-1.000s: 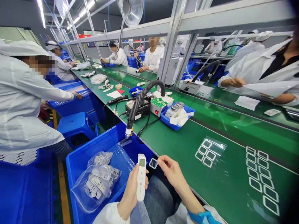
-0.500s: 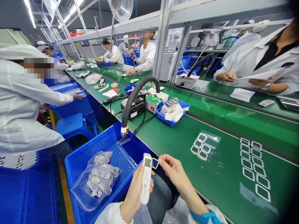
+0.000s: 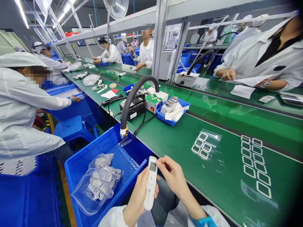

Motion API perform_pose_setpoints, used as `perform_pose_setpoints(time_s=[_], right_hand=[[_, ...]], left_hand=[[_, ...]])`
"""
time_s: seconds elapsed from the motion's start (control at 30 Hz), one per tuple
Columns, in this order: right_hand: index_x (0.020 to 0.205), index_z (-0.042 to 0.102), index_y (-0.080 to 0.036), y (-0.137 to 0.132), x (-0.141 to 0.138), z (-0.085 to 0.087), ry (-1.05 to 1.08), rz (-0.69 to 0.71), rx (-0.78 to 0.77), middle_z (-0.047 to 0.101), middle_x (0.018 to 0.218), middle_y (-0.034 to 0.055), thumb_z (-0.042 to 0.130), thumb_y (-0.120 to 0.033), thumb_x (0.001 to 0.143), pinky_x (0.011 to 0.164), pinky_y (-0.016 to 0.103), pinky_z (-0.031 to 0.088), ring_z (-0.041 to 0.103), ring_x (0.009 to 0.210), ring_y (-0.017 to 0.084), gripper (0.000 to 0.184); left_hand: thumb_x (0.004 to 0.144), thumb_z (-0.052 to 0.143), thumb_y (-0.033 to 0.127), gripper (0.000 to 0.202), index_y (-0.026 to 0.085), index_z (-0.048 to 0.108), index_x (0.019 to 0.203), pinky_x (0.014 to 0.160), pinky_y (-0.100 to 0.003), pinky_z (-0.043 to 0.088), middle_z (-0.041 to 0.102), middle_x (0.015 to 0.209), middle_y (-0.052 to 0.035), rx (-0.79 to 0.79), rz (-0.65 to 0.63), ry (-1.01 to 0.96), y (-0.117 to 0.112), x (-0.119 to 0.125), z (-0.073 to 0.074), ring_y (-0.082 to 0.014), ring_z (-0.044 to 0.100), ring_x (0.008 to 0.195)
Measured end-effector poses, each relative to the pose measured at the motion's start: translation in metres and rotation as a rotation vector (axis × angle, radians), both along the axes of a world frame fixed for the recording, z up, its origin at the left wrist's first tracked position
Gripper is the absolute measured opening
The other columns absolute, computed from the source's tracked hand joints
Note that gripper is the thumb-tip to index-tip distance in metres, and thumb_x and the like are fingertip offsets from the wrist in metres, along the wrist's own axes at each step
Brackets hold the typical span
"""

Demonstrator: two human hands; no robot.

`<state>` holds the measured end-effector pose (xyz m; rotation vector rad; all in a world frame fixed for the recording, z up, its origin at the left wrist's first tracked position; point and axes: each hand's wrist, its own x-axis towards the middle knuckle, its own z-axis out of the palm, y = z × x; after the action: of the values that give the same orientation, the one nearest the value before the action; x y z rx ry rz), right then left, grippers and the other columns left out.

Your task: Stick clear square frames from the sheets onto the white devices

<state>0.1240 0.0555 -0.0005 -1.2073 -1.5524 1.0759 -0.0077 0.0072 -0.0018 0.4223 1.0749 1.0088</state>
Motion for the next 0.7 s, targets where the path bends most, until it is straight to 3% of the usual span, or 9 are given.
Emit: perform_pose_setpoints(time_s=[0.1,0.17,0.27,0.4,0.5,0.6,0.7], right_hand=[[0.098,0.067,-0.016,-0.013,0.001,-0.008,-0.047,0.003,0.275,0.053,0.078,0.0029,0.051,-0.020,0.095,0.059,0.024,0.040,0.052,0.065,0.011,0.017],[0.114,0.064,-0.018,-0.019,0.004,-0.014,-0.094,0.032,0.405,0.056,0.087,0.0052,0.050,-0.012,0.093,0.064,0.025,0.044,0.056,0.072,0.012,0.025],[0.121,0.063,-0.021,-0.022,0.011,-0.018,-0.131,0.063,0.463,0.058,0.094,0.0072,0.052,-0.010,0.092,0.069,0.027,0.047,0.058,0.081,0.015,0.033],[0.113,0.068,-0.022,-0.014,0.022,-0.006,0.010,0.021,0.226,0.062,0.103,0.0084,0.054,-0.022,0.093,0.080,0.029,0.050,0.061,0.092,0.017,0.024],[0.106,0.070,-0.019,-0.007,0.030,0.005,0.135,0.021,-0.009,0.064,0.113,0.0102,0.058,-0.035,0.090,0.087,0.031,0.050,0.062,0.102,0.021,0.025],[0.102,0.071,-0.017,-0.005,0.037,0.008,0.203,0.069,-0.207,0.068,0.106,0.0097,0.062,-0.043,0.087,0.084,0.031,0.051,0.064,0.094,0.021,0.032],[0.102,0.069,-0.016,-0.006,0.043,0.004,0.210,0.062,-0.266,0.068,0.096,0.0082,0.065,-0.045,0.084,0.078,0.030,0.050,0.062,0.084,0.018,0.035]], left_hand=[[0.079,0.059,0.068,0.060,0.010,0.056,0.094,0.040,-0.019,0.034,0.055,0.052,-0.0024,0.020,0.001,-0.007,0.001,0.001,0.003,-0.0103,0.047,0.042],[0.079,0.058,0.069,0.060,0.010,0.056,0.092,0.039,-0.019,0.033,0.055,0.052,-0.0022,0.042,-0.009,-0.002,0.001,0.002,0.004,-0.0099,0.046,0.041],[0.079,0.055,0.071,0.061,0.010,0.056,0.086,0.039,-0.019,0.032,0.054,0.052,-0.0027,0.047,-0.034,0.043,0.001,0.002,0.005,-0.0096,0.045,0.040],[0.082,0.047,0.073,0.063,0.010,0.057,0.082,0.038,-0.019,0.033,0.053,0.050,-0.0036,0.030,-0.133,0.082,0.000,0.003,0.004,-0.0096,0.045,0.038],[0.083,0.053,0.067,0.054,0.013,0.055,0.083,0.037,-0.017,0.031,0.052,0.049,-0.0013,0.092,-0.259,0.131,-0.001,0.006,0.007,-0.0085,0.043,0.037],[0.080,0.062,0.063,0.048,0.016,0.051,0.083,0.035,-0.017,0.030,0.051,0.049,0.0011,0.154,-0.340,0.190,0.000,0.013,0.012,-0.0079,0.041,0.036],[0.082,0.059,0.061,0.046,0.017,0.049,0.083,0.033,-0.017,0.031,0.050,0.052,0.0022,0.164,-0.396,0.246,0.002,0.020,0.014,-0.0083,0.042,0.036]])
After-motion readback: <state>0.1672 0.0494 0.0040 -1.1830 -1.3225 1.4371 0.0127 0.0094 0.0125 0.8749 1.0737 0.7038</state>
